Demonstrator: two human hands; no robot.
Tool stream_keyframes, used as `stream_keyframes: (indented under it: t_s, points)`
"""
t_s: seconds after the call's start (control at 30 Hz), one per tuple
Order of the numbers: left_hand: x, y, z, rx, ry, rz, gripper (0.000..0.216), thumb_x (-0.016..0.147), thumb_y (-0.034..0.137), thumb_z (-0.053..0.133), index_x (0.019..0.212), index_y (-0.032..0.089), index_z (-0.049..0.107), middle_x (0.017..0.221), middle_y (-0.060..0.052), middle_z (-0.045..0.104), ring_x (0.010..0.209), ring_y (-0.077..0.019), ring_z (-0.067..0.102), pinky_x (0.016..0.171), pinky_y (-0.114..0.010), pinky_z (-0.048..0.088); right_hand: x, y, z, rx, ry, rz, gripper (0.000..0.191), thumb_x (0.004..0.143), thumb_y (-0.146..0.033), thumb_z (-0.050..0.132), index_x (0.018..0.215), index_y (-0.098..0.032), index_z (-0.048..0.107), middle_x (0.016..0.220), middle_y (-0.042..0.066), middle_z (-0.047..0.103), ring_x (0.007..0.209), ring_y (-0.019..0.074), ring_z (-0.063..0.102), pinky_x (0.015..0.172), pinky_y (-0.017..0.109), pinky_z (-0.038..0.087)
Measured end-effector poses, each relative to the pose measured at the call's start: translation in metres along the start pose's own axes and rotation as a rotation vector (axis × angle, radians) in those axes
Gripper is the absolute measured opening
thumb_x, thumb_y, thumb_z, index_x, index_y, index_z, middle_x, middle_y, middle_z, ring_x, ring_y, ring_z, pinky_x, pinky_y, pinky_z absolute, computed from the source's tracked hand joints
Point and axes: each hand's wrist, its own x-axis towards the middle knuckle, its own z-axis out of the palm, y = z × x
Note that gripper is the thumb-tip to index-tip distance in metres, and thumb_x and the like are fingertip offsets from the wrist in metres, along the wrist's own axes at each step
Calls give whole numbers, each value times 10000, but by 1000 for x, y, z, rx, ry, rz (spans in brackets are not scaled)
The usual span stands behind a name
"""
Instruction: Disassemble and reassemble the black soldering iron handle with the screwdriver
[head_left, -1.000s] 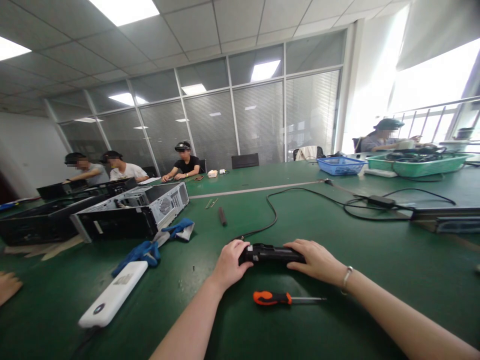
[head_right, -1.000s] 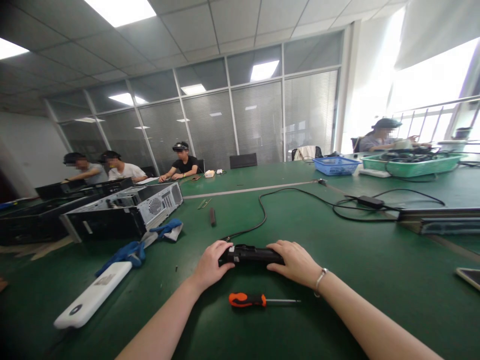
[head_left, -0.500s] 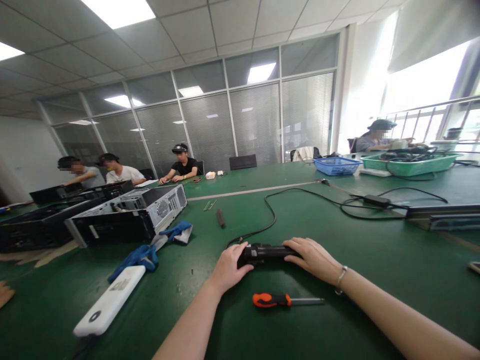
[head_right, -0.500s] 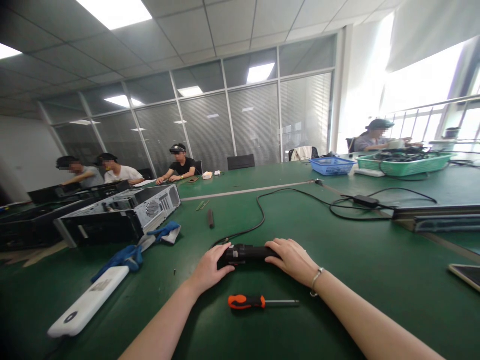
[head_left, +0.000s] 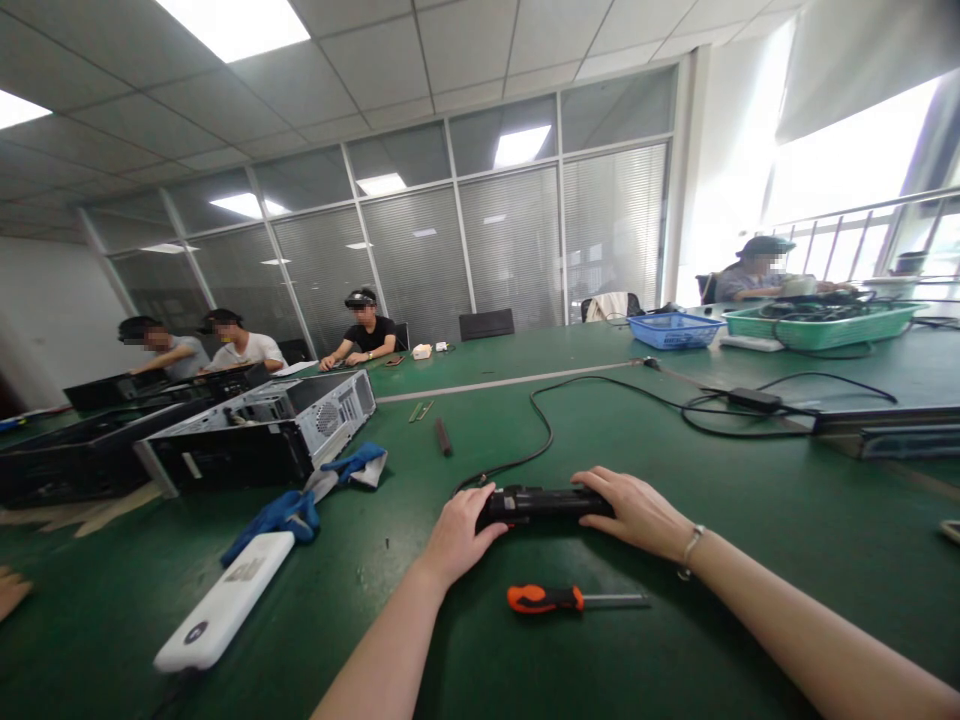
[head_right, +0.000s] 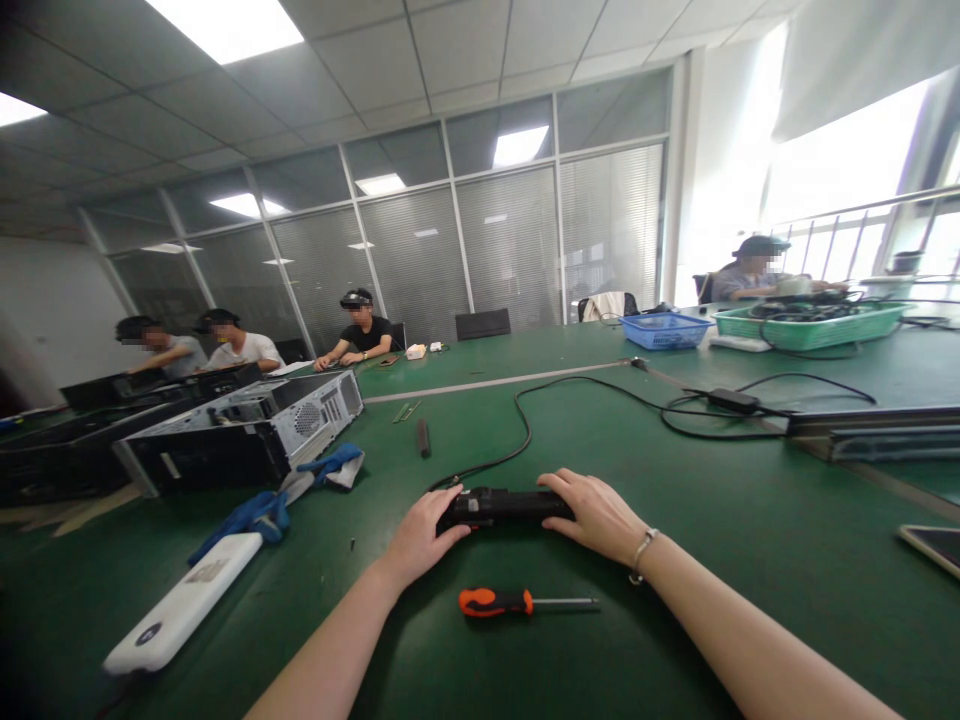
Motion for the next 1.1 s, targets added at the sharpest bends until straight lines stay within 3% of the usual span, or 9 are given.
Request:
stream_keyframes:
  t_s: [0.13,0.3,0.47,0.6,0.83,1.1]
  points:
    - [0,-2,0,-20,15,-12,558,777,351,676,1290,237,490,1261,-80,569,1173,-256,513,1021,-432,394,0,6,-1,33,-9,60,412,758,-505,601,1060,-226,572,955,50,614,798,199,599,743,337,473]
    - [0,-1,-2,-34,25,-27,533,779,342,666,1278,248,504,1257,-71,574,1169,-259,518,1019,-447,396,1,8,-2,95,-9,104,397,731,-518,619,1000,-227,592,924,42,617,772,192,594,719,330,475]
    - [0,-1,-2,-38,21,-28,540,771,329,670,1277,245,503,1256,-69,576,1174,-259,515,1024,-451,393,1,10,-5,132,-32,91,411,718,-472,634,1037,-214,599,964,55,621,823,198,594,764,338,473]
    - [-1,-5,0,-31,34,-5,528,769,211,631,1280,222,500,1261,-70,574,1177,-240,514,1038,-423,389,1,15,-6,161,-42,89,461,696,-441,655,1087,-209,585,1004,61,624,855,202,594,784,338,472]
    - [-1,-10,1,-23,69,-14,501,765,140,585,1256,214,518,1224,-67,598,1138,-231,543,1012,-419,422,1,19,-5,169,-32,107,461,753,-533,591,1077,-207,627,1015,70,630,866,208,602,791,326,473]
    - [2,-13,2,34,221,13,427,769,119,569,1189,198,557,1196,-77,602,1132,-232,543,997,-434,442,4,22,-1,137,-36,139,522,788,-603,511,1121,-221,634,991,84,642,842,218,609,797,328,478]
